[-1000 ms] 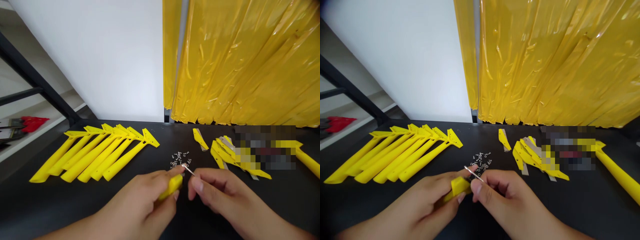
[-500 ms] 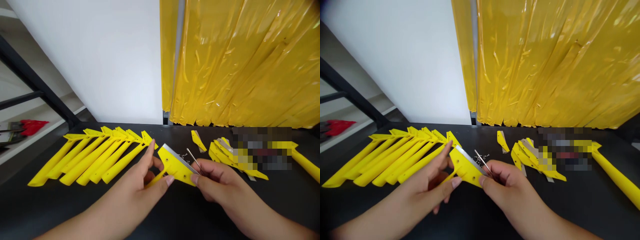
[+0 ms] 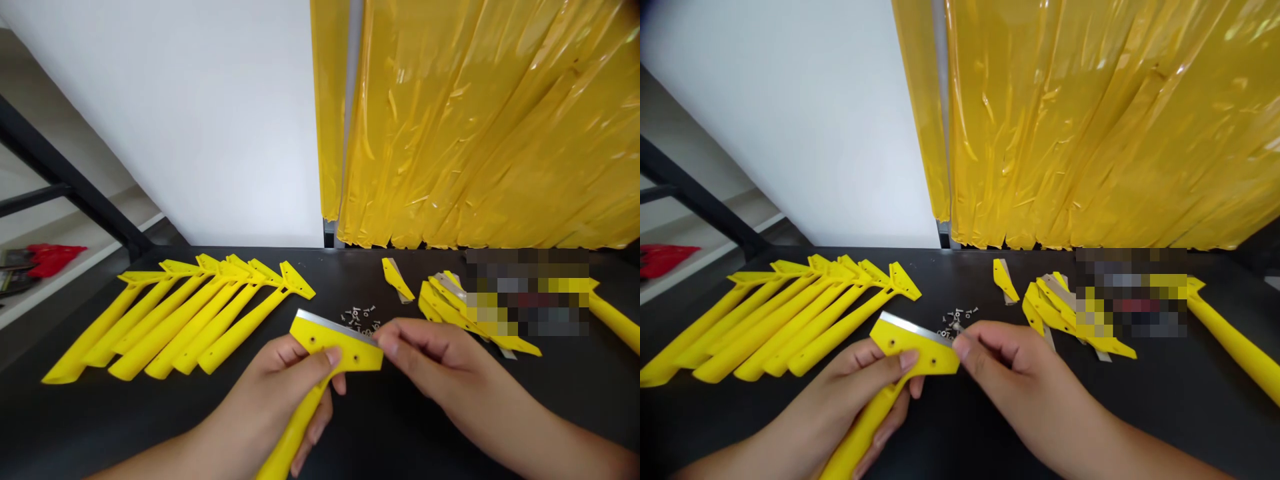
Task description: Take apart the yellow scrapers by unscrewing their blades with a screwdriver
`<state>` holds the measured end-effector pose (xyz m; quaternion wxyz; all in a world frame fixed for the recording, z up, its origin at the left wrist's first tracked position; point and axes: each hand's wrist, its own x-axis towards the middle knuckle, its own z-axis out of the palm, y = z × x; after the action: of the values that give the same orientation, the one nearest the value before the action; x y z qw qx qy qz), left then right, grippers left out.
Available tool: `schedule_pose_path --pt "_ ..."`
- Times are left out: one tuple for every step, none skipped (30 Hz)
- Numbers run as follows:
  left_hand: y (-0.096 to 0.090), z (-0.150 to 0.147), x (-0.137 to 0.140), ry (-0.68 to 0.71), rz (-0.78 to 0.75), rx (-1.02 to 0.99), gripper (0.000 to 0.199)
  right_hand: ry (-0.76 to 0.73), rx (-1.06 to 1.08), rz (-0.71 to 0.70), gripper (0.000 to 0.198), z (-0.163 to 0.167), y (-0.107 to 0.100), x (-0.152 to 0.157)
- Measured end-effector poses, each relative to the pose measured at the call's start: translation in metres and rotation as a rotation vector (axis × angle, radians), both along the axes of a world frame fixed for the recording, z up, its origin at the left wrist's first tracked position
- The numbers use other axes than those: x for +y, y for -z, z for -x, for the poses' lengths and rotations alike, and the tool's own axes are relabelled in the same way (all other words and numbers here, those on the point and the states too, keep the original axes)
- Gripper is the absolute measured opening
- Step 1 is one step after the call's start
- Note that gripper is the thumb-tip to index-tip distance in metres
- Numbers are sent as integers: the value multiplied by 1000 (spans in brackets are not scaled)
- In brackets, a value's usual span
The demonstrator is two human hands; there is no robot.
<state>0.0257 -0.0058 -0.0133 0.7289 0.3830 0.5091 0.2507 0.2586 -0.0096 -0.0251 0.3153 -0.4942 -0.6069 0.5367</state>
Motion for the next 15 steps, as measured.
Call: schedule_pose_path --pt "0 1 2 -27 -9 -6 44 46 -7 -35 50 -2 1 0" --pt "0 2 3 -44 -19 -15 44 100 -21 -83 48 -5 2 0" --pt "0 3 5 -54 -27 -26 44 139 -48 -160 42 -7 4 0" --pt "0 4 6 -56 -35 -36 44 146 -93 -265 36 -10 5 0" --pt "1 5 7 -62 -44 -41 44 115 -160 -391 34 -12 6 1" --pt "2 6 8 -68 -48 -44 45 60 -239 -518 37 -14 8 1" --pt "2 6 8 -77 -50 -45 45 -4 -316 -625 42 -15 9 2" --pt "3 7 8 -83 -45 -46 45 -63 -379 -695 46 -16 11 2" --pt "3 7 8 -88 -35 -46 46 -100 -419 -722 46 -17 12 3" --pt "2 6 8 -96 -27 -46 45 -102 -447 -725 44 -17 14 4" --pt "2 6 8 -107 -23 -46 45 -89 -465 -721 39 -16 16 4" --pt "1 5 7 -119 -28 -45 44 -87 -478 -714 34 -16 19 5" --pt "0 4 7 -133 -40 -40 44 -97 -495 -709 29 -15 21 5" --pt "-1 4 6 -148 -55 -36 43 -116 -514 -706 26 -14 23 5" --pt "-2 3 6 -156 -67 -33 43 -141 -534 -704 24 -13 25 5"
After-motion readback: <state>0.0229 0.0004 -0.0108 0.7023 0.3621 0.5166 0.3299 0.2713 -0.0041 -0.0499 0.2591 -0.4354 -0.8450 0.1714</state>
